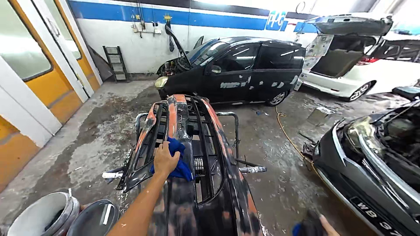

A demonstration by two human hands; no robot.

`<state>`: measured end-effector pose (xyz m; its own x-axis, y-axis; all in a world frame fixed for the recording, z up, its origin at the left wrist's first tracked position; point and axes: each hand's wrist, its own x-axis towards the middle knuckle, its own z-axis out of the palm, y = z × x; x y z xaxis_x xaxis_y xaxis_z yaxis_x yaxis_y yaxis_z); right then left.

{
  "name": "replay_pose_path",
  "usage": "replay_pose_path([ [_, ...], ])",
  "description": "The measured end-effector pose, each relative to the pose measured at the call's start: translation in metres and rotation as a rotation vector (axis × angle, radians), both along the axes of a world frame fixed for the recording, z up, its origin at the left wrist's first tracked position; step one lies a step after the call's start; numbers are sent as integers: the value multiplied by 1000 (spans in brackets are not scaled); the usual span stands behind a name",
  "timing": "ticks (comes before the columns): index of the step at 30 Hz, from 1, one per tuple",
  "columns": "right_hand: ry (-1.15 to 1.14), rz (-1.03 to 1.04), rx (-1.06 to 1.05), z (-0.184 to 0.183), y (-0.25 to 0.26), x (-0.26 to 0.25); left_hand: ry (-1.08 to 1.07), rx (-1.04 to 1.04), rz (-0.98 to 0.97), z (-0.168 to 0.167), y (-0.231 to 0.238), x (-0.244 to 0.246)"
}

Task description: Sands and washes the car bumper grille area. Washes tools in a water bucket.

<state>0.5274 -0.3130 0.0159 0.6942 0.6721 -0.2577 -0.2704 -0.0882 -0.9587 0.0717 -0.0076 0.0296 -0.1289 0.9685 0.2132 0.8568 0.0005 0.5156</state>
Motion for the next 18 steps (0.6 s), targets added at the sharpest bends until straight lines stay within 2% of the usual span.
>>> replay_pose_path([
  [2,-333,30,-114,8,48,-27,5,12,6,-2,-5,4],
  [4,-622,111,-70,15,103,-63,-5,51,18,-3,-11,8],
  [6,-827,245,-63,5,152,-94,3,127,33,-10,-12,11],
  [9,-1044,485,-239,-30,182,-133,8,225,52,-26,-10,13],
  [11,-1202,430,-274,-52,183,-146,3,272,57,-34,-9,12],
  [14,-1230,367,-334,-49,216,-141,-21,298,72,-38,-4,15],
  [18,-1226,420,-416,-29,323,-141,-25,328,82,-51,-2,20],
])
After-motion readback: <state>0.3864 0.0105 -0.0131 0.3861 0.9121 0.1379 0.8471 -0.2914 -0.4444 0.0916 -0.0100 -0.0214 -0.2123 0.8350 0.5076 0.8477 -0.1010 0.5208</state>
